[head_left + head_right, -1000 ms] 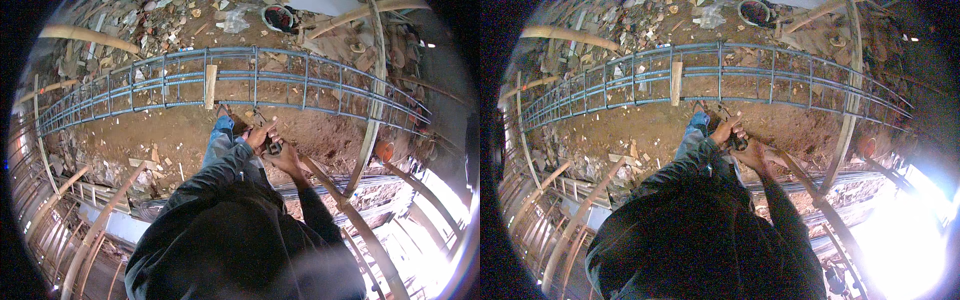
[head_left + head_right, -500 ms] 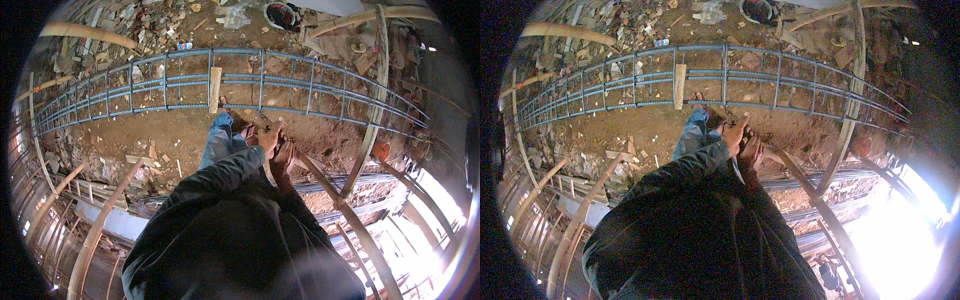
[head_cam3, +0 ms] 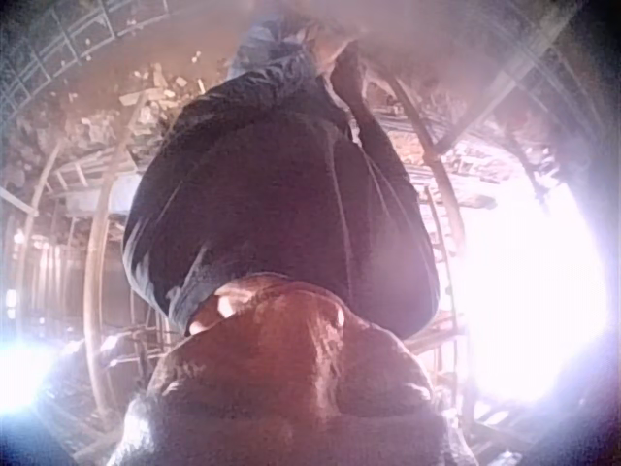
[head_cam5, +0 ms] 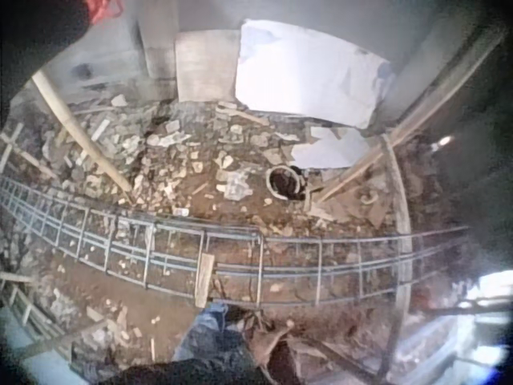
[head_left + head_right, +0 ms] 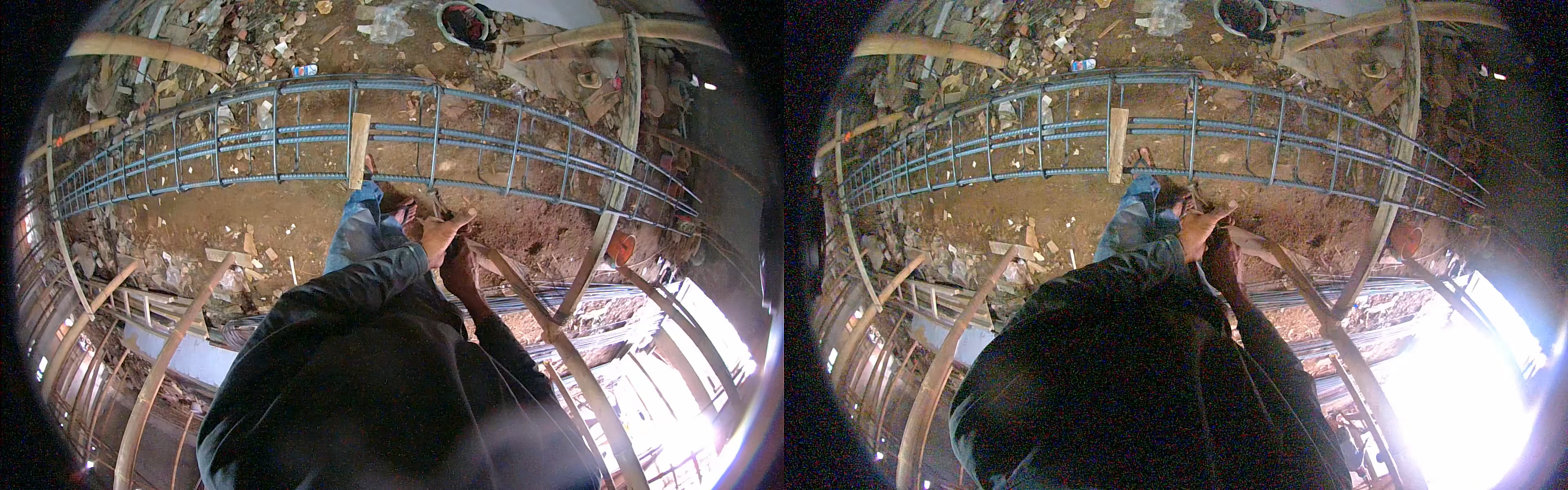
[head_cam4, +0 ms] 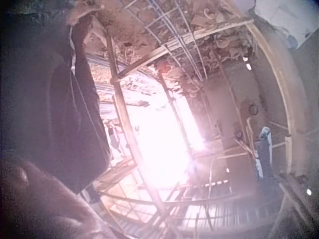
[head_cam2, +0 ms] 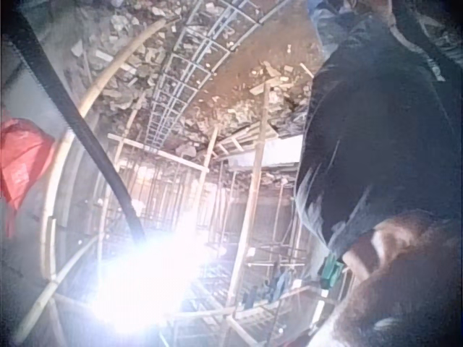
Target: The person assembles a rebar cage by tying intersecting steel bars with wire using pliers. They repeatedly wrap wire around bar intersections and twist it to secure the structure.
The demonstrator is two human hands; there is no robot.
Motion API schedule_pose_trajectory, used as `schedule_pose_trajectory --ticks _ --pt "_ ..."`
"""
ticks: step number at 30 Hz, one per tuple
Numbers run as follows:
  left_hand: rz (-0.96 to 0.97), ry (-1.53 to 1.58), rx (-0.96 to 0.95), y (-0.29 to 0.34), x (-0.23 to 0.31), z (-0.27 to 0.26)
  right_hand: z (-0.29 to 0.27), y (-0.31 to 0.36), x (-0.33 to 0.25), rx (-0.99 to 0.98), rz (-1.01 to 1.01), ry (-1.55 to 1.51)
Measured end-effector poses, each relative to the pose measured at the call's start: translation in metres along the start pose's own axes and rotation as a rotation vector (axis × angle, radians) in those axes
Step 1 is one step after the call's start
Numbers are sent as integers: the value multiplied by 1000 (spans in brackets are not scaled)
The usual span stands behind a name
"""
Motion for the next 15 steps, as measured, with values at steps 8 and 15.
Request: schedule_pose_trajectory --ticks 8,15 --pt "-27 27 -211 14 12 3 -2 0 -1 -461 145 -158" --pt "-69 -39 -448 28 21 -14 32 17 -7 -872 87 -1400"
Point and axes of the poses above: each hand's wrist, its own y-axis away from the middle knuckle, its own z-axis out of the palm, x = y × z, the point moved 7 cm from there along -y, towards the middle knuckle, and after that the axes turned 3 degrees about -y, right-handed, at the moved point
